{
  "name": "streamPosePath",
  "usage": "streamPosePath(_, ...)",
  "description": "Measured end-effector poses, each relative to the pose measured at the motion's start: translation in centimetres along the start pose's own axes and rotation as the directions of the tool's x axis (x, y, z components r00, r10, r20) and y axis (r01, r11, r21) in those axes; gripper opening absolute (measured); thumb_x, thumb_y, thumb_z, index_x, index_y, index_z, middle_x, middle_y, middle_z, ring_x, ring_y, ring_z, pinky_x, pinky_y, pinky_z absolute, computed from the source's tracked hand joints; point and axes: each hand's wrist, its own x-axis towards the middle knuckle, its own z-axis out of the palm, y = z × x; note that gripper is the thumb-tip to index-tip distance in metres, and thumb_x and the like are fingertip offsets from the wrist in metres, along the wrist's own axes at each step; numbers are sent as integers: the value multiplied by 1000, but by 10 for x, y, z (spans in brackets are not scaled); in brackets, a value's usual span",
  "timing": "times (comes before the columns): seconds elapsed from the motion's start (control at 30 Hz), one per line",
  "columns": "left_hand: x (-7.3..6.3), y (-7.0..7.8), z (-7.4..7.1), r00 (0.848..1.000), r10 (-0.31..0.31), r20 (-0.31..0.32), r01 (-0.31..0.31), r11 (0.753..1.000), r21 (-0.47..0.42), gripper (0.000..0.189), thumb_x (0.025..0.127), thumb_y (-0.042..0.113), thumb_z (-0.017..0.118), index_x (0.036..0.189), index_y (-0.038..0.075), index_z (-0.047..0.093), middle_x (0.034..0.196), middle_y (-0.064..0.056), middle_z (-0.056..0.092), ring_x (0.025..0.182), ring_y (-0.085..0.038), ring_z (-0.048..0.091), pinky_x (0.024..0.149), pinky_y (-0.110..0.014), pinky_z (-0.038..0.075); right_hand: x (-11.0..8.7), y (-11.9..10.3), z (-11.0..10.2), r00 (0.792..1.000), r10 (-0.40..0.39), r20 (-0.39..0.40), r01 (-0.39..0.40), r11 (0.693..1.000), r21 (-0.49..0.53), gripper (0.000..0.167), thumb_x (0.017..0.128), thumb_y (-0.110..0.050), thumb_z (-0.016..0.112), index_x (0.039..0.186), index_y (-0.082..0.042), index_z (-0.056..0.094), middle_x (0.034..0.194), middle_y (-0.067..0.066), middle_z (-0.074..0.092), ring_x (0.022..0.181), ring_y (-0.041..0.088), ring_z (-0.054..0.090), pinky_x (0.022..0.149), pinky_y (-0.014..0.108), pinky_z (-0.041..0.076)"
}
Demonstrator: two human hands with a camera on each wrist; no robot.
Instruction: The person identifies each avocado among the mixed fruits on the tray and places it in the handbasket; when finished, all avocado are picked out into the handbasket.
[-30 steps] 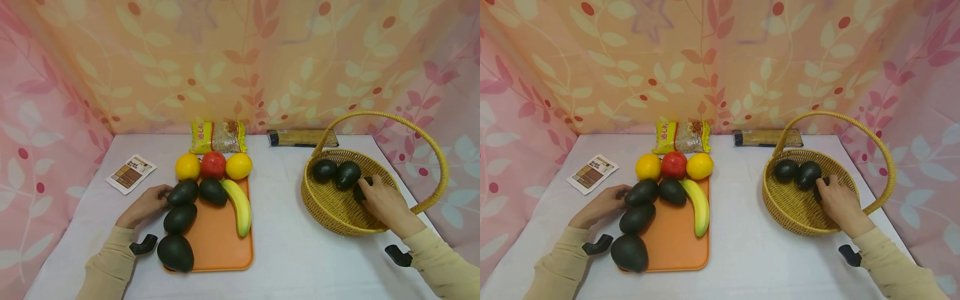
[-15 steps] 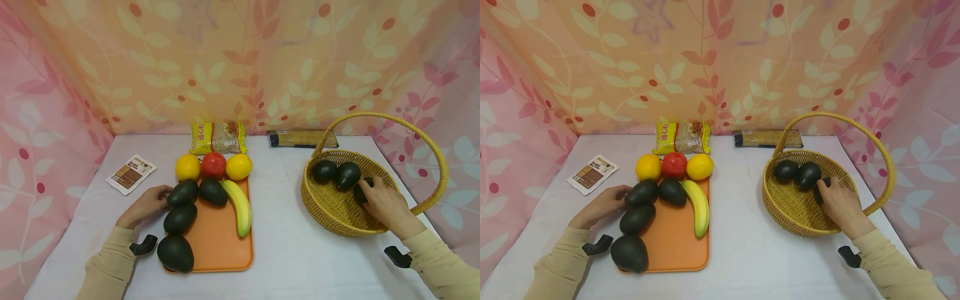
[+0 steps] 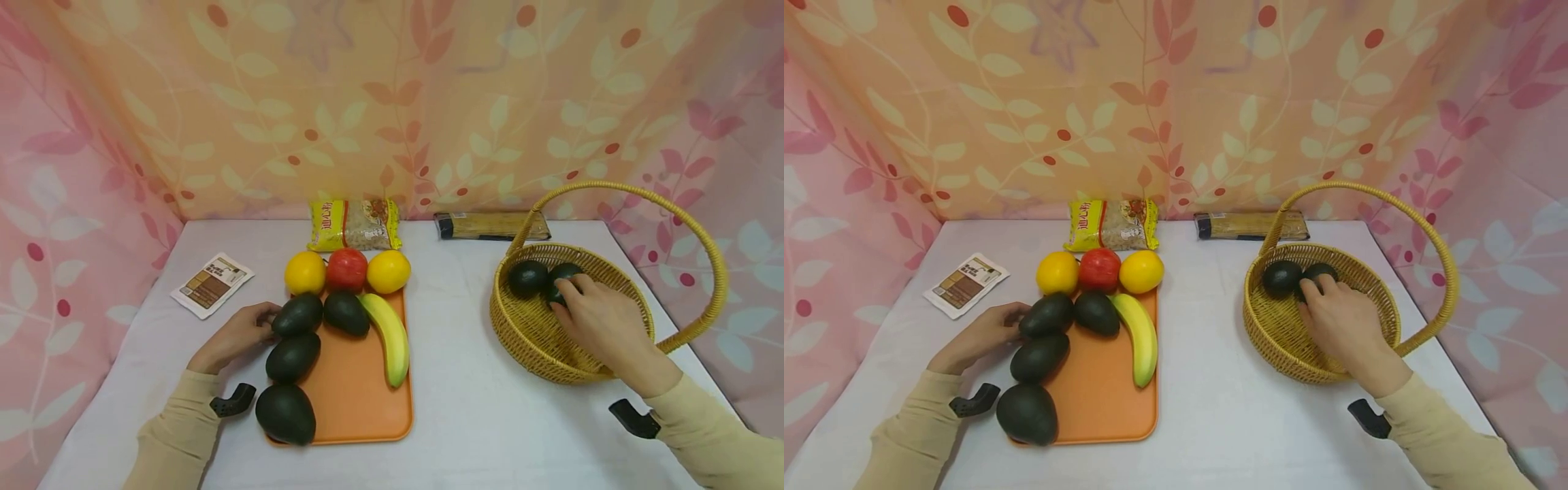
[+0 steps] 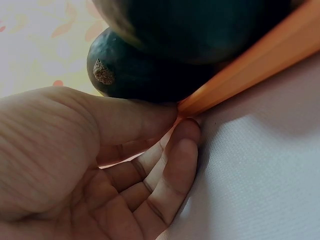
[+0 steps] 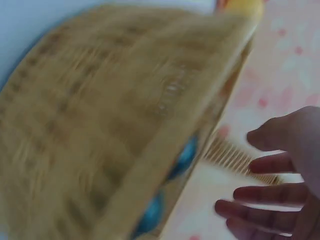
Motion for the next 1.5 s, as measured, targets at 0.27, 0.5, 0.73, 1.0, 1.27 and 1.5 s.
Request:
streamPosePath(0.27, 0, 0, -1, 1000, 7, 6, -7, 1000, -9, 43, 85, 0, 54, 126, -8, 53, 95, -14, 66, 81, -19, 59, 69, -25, 52, 34, -77, -7, 972, -132, -194, 162, 975, 150, 37, 88, -29, 65, 114, -2, 65, 86, 11, 69, 75, 27, 65, 62, 40, 55)
streamPosePath(0.5, 0, -1, -1, 1000, 5, 2, -5, 1000, -2, 42, 85, -1, 53, 126, -8, 54, 95, -13, 65, 81, -19, 58, 70, -25, 51, 54, -152, -6, 937, -238, -255, 294, 932, 211, 39, 80, -27, 74, 114, -9, 67, 91, 3, 69, 83, 20, 66, 70, 34, 54)
streamPosePath(0.73, -3, 1, 1, 1000, 5, 11, -5, 1000, -28, 42, 84, -1, 54, 126, -8, 54, 95, -13, 65, 82, -19, 58, 70, -25, 51, 61, -218, 3, 912, -348, -217, 400, 873, 280, 36, 83, -33, 73, 114, -16, 63, 99, -2, 67, 85, 15, 63, 70, 26, 52)
streamPosePath(1.0, -3, 2, 0, 1000, 7, 9, -6, 1000, -22, 42, 84, 0, 56, 125, -9, 54, 95, -13, 65, 81, -18, 58, 70, -25, 51, 62, -275, 16, 866, -470, -172, 499, 832, 242, 36, 88, -41, 65, 117, -22, 59, 108, -2, 63, 92, 13, 62, 76, 24, 49)
streamPosePath(1.27, -3, 2, 3, 1000, -9, 0, 9, 1000, -8, 43, 84, 1, 57, 126, -8, 54, 98, -15, 67, 83, -19, 60, 73, -26, 51, 64, -306, 23, 823, -568, -11, 553, 796, 247, 54, 92, -53, 56, 141, -33, 45, 140, 2, 49, 114, 16, 55, 87, 26, 50)
streamPosePath(1.5, -2, 1, 2, 1000, -5, -5, 5, 1000, -5, 42, 83, 0, 57, 125, -8, 55, 95, -13, 65, 81, -19, 58, 70, -26, 50, 62, -316, 26, 735, -676, 42, 643, 716, 272, 48, 97, -50, 49, 144, -37, 44, 156, 0, 37, 133, 23, 46, 98, 31, 47)
